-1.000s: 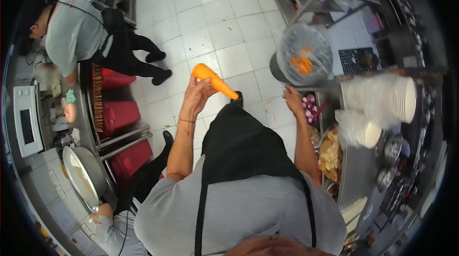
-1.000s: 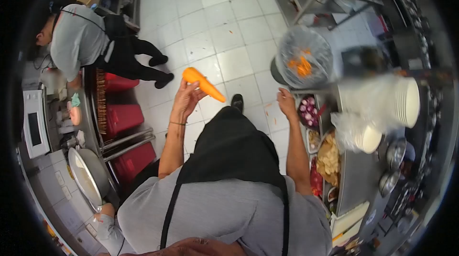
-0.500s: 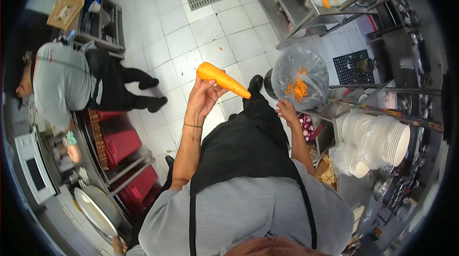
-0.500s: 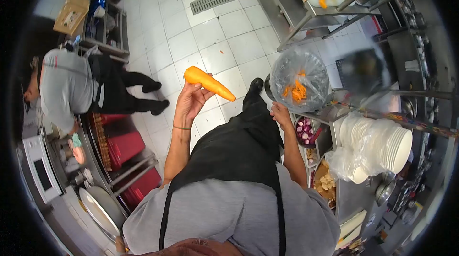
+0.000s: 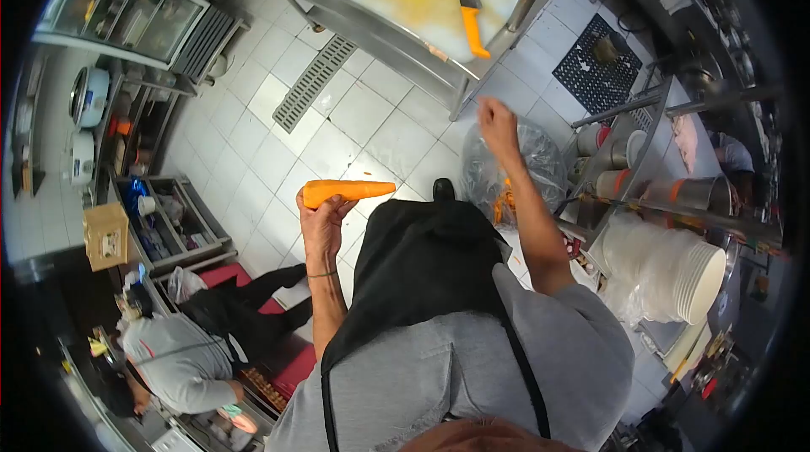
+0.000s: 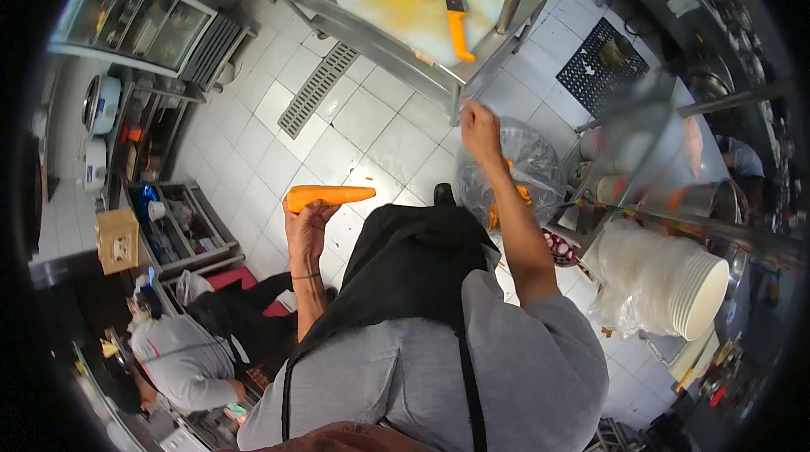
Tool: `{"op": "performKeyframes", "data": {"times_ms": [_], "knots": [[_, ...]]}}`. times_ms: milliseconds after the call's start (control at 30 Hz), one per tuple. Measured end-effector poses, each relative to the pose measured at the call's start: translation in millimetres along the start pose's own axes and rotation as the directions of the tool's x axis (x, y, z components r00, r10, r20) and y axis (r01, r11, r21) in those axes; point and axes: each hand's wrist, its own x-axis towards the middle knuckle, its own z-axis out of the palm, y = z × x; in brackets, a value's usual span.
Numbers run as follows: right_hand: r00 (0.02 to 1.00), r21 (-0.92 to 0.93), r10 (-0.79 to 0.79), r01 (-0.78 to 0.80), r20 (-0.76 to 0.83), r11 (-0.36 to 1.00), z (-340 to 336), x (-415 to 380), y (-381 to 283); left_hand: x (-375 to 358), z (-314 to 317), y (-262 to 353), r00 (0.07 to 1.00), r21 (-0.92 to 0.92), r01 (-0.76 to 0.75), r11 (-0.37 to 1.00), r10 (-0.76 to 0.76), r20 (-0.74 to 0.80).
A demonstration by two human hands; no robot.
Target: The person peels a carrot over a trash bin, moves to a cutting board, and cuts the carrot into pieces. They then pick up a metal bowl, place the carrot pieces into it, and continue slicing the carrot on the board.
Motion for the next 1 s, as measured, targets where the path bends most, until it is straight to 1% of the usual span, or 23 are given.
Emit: {"op": "performKeyframes", "data": {"times_ms": [33, 67, 100, 167, 233, 267, 300, 367, 400, 467, 500, 533, 567, 633, 667, 767, 800, 900, 967, 1000], "knots": [[0.982, -0.019, -0.151, 0.15, -0.111, 0.989, 2.8, 32.6, -11.8, 15.3, 7.0, 6.2, 1.0, 0.031, -0.007, 0.999, 0.006, 0.006], [0.974, -0.031, -0.167, 0.165, -0.15, 0.986, 0.8, 63.9, -35.5, 31.1, 15.3, 13.0, 1.0, 0.087, 0.014, 0.996, -0.015, 0.009], [0.965, -0.048, -0.183, 0.177, -0.19, 0.983, 2.2, 91.5, -55.0, 47.9, 23.8, 19.5, 0.999, 0.142, 0.004, 0.99, -0.008, 0.034], [0.912, -0.27, -0.316, 0.245, -0.262, 0.931, 15.1, 142.8, -54.3, 94.5, 45.7, 28.4, 0.995, 0.255, -0.016, 0.967, -0.011, 0.103], [0.982, -0.331, -0.084, 0.024, -0.17, 0.943, 27.1, 168.6, -59.6, 156.6, 67.6, 32.9, 0.968, 0.349, -0.027, 0.937, -0.062, 0.242], [0.99, -0.367, 0.031, -0.079, -0.135, 0.927, 30.3, 180.4, -62.3, 187.6, 88.1, 33.5, 0.954, 0.297, -0.026, 0.955, -0.065, 0.291], [0.988, -0.384, 0.075, -0.121, -0.133, 0.915, 32.3, 184.5, -63.1, 220.8, 107.1, 31.1, 0.936, 0.318, -0.071, 0.945, -0.047, 0.348], [0.983, -0.429, 0.151, -0.182, -0.105, 0.885, 40.3, 188.7, -63.2, 270.2, 160.4, 38.6, 0.897, 0.265, -0.1, 0.959, -0.029, 0.441], [0.978, -0.427, 0.184, -0.208, -0.097, 0.88, 41.9, 192.6, -53.5, 302.1, 178.0, 31.2, 0.858, 0.287, -0.201, 0.936, 0.027, 0.514], [0.967, -0.493, 0.24, -0.252, -0.088, 0.833, 37.5, 199.8, -50.9, 356.1, 214.5, 15.2, 0.757, 0.388, -0.465, 0.796, 0.13, 0.64], [0.956, -0.52, 0.281, -0.283, -0.085, 0.806, 37.3, 194.5, -51.1, 382.3, 228.5, 5.7, 0.692, 0.442, -0.593, 0.673, 0.146, 0.706], [0.949, -0.574, 0.307, -0.293, -0.075, 0.764, 31.0, 187.8, -69.2, 404.8, 236.8, -6.1, 0.623, 0.474, -0.703, 0.531, 0.137, 0.77], [0.925, -0.578, 0.372, -0.347, -0.08, 0.739, 29.4, 177.9, -76.7, 421.1, 241.4, -15.9, 0.547, 0.474, -0.798, 0.372, 0.115, 0.829], [0.869, -0.575, 0.487, -0.445, -0.091, 0.687, 27.6, 160.9, -88.7, 444.4, 249.1, -19.2, 0.465, 0.415, -0.848, 0.329, 0.086, 0.881], [0.856, -0.519, 0.51, -0.473, -0.083, 0.712, 27.0, 150.6, -99.2, 452.2, 253.3, -19.7, 0.421, 0.382, -0.873, 0.304, 0.072, 0.904], [0.805, -0.515, 0.581, -0.552, -0.124, 0.655, 28.9, 123.3, -105.4, 454.2, 270.6, -5.7, 0.291, 0.297, -0.943, 0.152, -0.059, 0.955], [0.78, -0.487, 0.612, -0.586, -0.126, 0.647, 30.3, 118.1, -109.8, 451.8, 277.3, -1.7, 0.269, 0.287, -0.947, 0.142, -0.134, 0.954], [0.714, -0.397, 0.692, -0.668, -0.103, 0.63, 31.5, 111.6, -121.8, 455.7, 286.3, -14.7, 0.188, 0.215, -0.954, 0.21, -0.141, 0.972], [0.681, -0.334, 0.73, -0.702, -0.058, 0.629, 30.9, 111.0, -124.1, 457.8, 287.8, -16.5, 0.206, 0.241, -0.941, 0.237, -0.162, 0.965], [0.748, -0.366, 0.659, -0.638, -0.083, 0.678, 30.3, 107.7, -117.4, 457.7, 290.8, -14.4, 0.215, 0.253, -0.936, 0.245, -0.17, 0.962]]}}
